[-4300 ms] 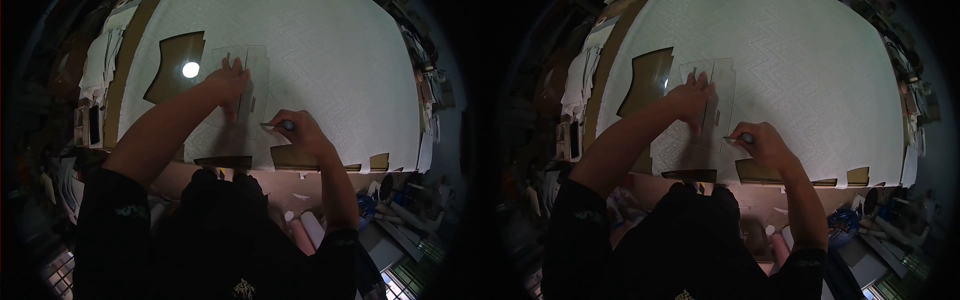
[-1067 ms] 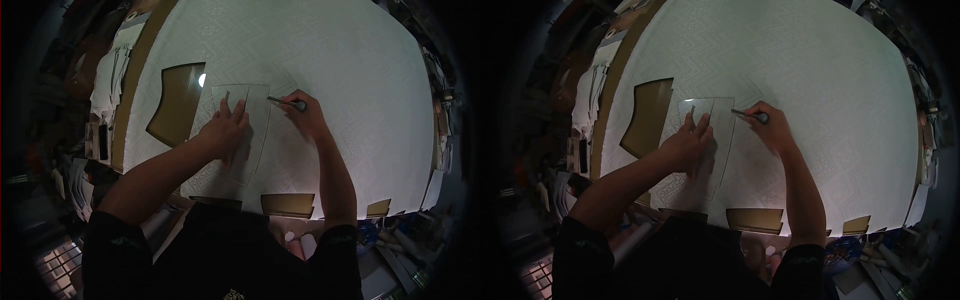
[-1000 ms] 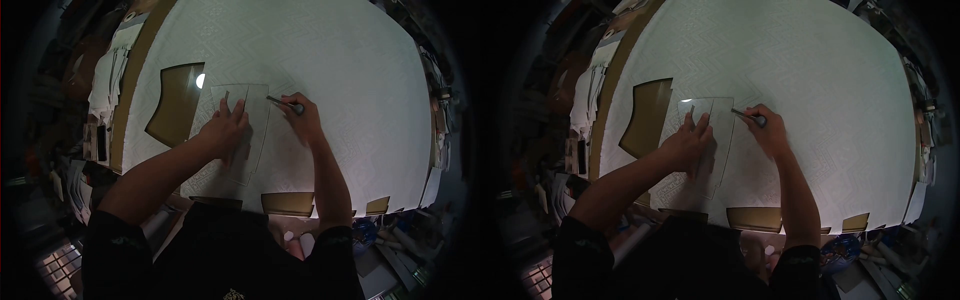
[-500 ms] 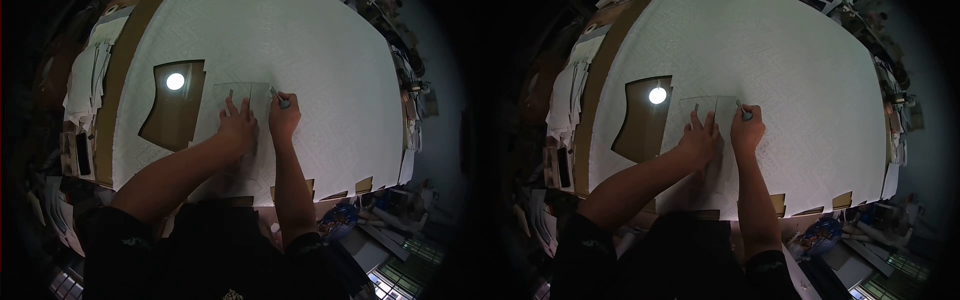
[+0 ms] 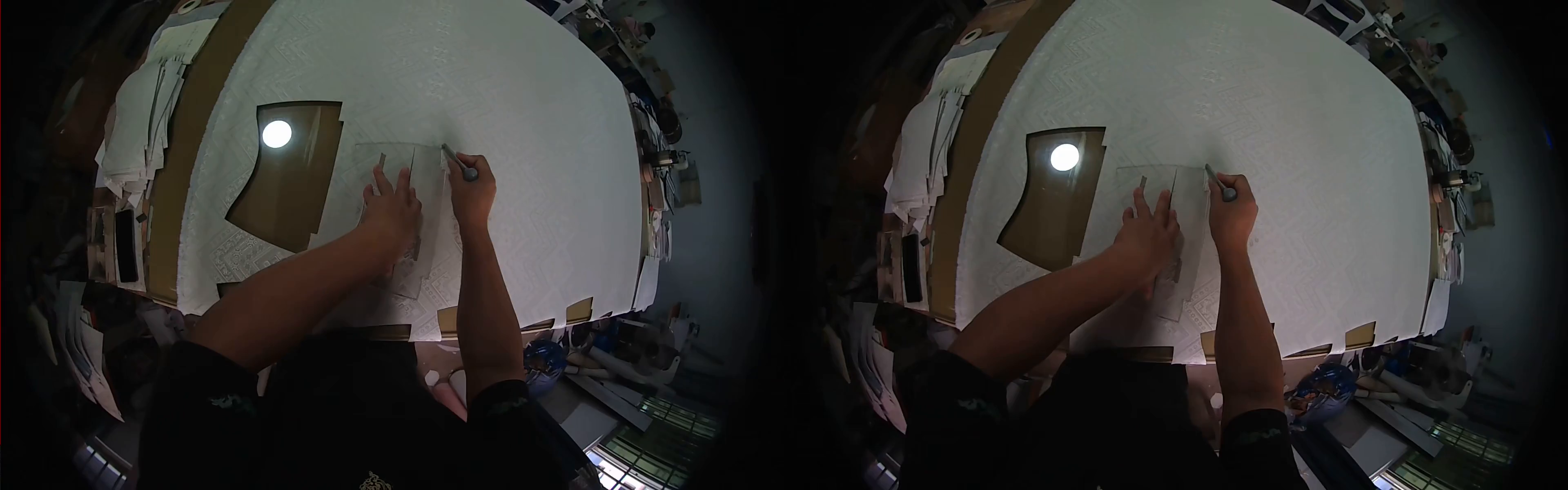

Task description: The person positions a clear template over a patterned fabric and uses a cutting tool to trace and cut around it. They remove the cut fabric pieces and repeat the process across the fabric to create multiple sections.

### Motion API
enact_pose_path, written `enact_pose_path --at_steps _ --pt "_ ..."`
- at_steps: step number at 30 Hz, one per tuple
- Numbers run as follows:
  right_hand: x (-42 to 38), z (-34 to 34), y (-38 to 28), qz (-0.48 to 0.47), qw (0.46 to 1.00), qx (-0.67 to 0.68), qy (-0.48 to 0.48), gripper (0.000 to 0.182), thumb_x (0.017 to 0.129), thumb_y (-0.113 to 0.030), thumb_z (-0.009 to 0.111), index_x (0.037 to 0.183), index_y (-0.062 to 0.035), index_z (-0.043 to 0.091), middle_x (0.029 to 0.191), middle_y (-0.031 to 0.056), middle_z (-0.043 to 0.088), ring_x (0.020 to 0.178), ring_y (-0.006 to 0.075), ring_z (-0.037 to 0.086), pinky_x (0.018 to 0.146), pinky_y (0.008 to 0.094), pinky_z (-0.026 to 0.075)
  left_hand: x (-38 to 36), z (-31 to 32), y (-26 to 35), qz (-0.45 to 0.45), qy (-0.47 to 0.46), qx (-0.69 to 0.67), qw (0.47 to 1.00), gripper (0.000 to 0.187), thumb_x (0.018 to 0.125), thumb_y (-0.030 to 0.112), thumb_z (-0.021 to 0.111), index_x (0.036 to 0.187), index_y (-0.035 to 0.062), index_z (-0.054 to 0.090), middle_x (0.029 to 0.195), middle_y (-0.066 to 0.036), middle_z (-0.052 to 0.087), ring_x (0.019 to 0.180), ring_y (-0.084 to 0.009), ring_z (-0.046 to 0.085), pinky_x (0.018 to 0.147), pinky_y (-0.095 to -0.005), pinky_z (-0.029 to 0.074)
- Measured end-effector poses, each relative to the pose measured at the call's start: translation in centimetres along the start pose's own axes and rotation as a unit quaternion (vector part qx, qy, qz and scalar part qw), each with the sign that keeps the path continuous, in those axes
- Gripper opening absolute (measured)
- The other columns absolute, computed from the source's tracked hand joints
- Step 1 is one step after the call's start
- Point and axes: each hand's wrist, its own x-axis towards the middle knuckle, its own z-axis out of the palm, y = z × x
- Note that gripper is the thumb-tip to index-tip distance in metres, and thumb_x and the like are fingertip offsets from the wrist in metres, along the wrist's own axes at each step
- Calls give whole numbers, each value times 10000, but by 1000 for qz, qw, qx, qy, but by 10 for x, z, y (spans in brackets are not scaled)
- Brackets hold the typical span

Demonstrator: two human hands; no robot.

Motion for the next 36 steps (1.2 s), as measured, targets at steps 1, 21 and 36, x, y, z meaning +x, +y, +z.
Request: enact_pose_path --at_steps 1,21,36 --pt "9 -7 0 -5 1000 6 -5 157 915 -118 786 1034 -35 727 918 132 755 780 224 705 742 367 551 -1 -2 2 -7 -3 -2 1000 1336 549 438 1013 1598 -39 337 1684 -358 175 1471 -685 228 1111 -631 451" --pt "139 64 -38 -206 781 58 -586 155 848 -20 803 966 -21 703 897 57 744 832 135 679 757 308 532 28 32 38 -117 88 -21 989 472 1000 163 553 1380 -116 556 1660 -375 246 1550 -497 291 1146 -539 453" --pt "127 99 -33 -208 753 161 -603 156 871 -34 795 1007 -15 722 927 59 744 873 117 663 805 293 534 37 28 50 -173 77 -73 979 378 977 174 573 1250 -65 678 1681 -341 228 1563 -480 263 1144 -607 438"
